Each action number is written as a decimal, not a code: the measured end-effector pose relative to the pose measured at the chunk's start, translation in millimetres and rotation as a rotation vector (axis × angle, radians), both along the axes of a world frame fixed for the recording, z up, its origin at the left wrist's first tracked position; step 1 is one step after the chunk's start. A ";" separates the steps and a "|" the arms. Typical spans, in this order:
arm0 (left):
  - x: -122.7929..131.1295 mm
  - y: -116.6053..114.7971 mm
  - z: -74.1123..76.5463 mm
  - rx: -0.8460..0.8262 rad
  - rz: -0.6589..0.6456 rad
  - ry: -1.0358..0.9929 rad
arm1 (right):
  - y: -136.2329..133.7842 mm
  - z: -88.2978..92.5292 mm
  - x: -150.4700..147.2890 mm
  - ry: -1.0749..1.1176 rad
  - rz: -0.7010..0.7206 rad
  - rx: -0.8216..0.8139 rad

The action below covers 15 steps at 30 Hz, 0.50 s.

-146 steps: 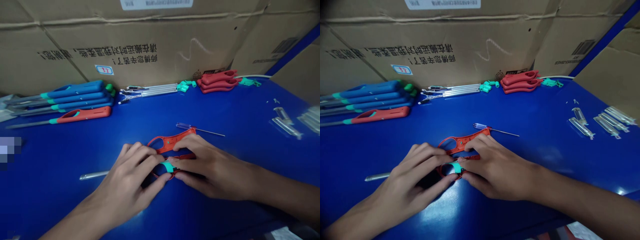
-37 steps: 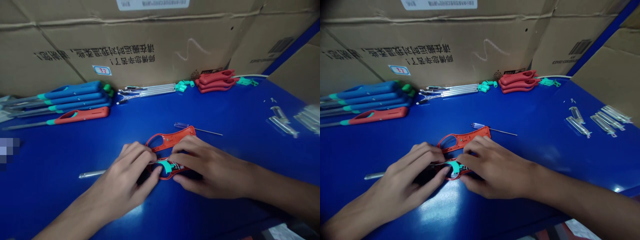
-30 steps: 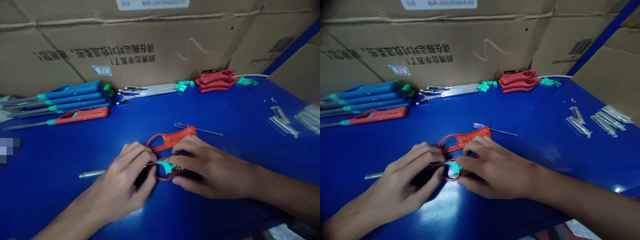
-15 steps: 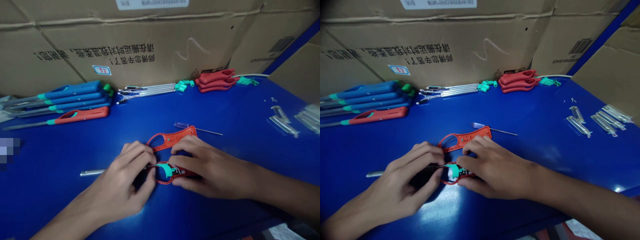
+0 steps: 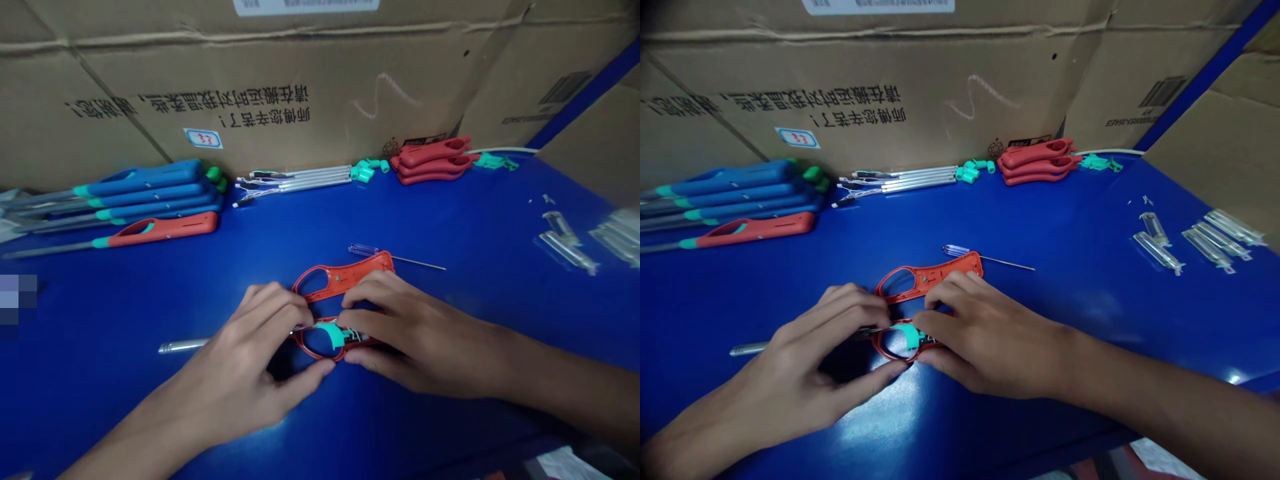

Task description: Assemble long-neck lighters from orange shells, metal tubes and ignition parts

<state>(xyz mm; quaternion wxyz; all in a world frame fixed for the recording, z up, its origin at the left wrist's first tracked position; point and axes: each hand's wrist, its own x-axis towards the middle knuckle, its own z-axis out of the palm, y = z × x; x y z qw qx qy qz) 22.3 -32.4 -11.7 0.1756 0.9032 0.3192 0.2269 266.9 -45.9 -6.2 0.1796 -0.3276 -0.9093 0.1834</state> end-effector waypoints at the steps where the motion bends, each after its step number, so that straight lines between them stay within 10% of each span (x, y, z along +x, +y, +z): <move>1: 0.0 -0.1 0.5 0.001 0.002 0.000 | -0.5 0.7 -0.3 -0.003 -0.001 -0.007; 15: 0.3 2.7 1.7 0.075 -0.021 -0.006 | 2.1 -2.5 0.9 0.019 -0.003 -0.086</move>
